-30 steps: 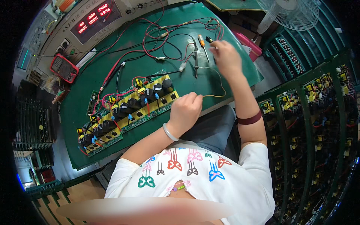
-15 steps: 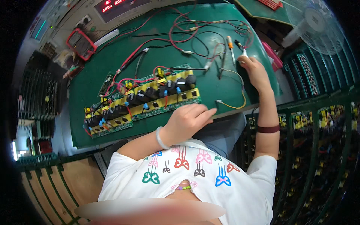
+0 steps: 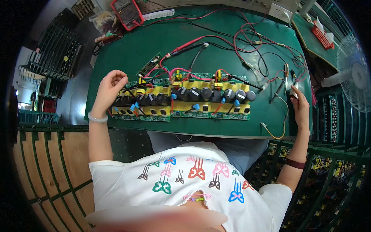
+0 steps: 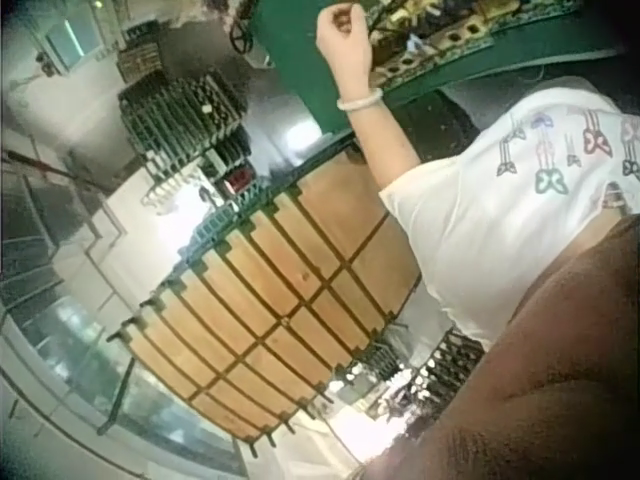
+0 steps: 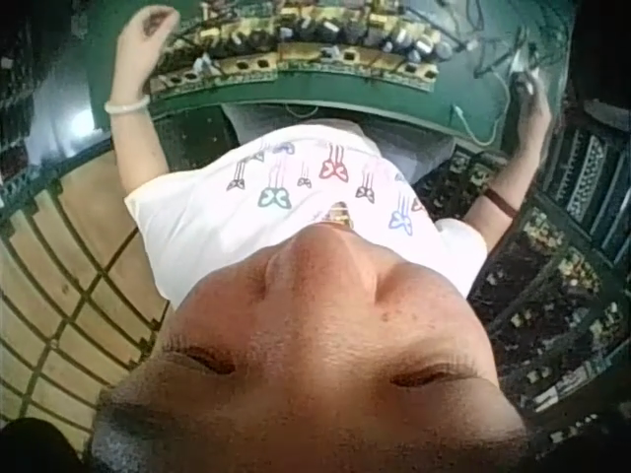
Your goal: The person assembles and connects wires to electronic circuit boards at a workbench using a soldering iron and multimeter probes.
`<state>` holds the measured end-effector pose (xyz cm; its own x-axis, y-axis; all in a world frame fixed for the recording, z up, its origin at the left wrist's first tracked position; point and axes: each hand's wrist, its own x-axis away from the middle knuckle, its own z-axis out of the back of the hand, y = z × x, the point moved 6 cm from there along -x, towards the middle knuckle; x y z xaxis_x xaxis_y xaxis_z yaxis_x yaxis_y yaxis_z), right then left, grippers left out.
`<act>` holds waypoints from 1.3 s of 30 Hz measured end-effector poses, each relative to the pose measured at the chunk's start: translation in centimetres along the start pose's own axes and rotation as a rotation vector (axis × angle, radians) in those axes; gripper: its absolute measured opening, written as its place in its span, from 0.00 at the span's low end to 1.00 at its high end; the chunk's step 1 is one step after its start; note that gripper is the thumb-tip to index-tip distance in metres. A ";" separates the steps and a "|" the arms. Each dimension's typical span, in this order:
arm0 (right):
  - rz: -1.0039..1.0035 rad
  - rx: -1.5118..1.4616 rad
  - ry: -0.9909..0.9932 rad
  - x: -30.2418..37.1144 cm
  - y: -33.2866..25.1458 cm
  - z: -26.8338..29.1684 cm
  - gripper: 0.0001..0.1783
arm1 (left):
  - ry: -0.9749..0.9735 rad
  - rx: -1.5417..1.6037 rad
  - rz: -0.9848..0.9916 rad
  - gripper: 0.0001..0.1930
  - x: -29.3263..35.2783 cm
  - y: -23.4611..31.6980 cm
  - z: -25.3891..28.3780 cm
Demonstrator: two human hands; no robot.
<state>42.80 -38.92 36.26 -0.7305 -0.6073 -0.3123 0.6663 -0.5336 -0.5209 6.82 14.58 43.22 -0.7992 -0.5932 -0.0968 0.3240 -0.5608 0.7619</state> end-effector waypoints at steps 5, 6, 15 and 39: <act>-0.010 -0.004 0.017 0.5 0.1 -0.4 0.25 | -0.336 0.242 0.206 0.12 -2.5 -3.5 -1.0; -0.019 0.046 0.035 0.7 -0.1 -0.3 0.24 | -0.329 0.246 0.212 0.12 -3.0 -3.7 -1.1; -0.012 0.069 0.047 0.8 -0.2 -0.6 0.24 | -0.297 -0.046 0.140 0.23 -4.8 -3.0 -3.1; 0.019 0.076 0.079 0.6 -0.8 -0.6 0.23 | -0.024 0.824 0.599 0.19 -10.2 -7.3 -6.4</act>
<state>41.77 -38.53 36.01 -0.7252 -0.5711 -0.3846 0.6873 -0.5672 -0.4538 15.82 20.98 34.58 -0.6330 -0.6290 0.4512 0.2321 0.4019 0.8858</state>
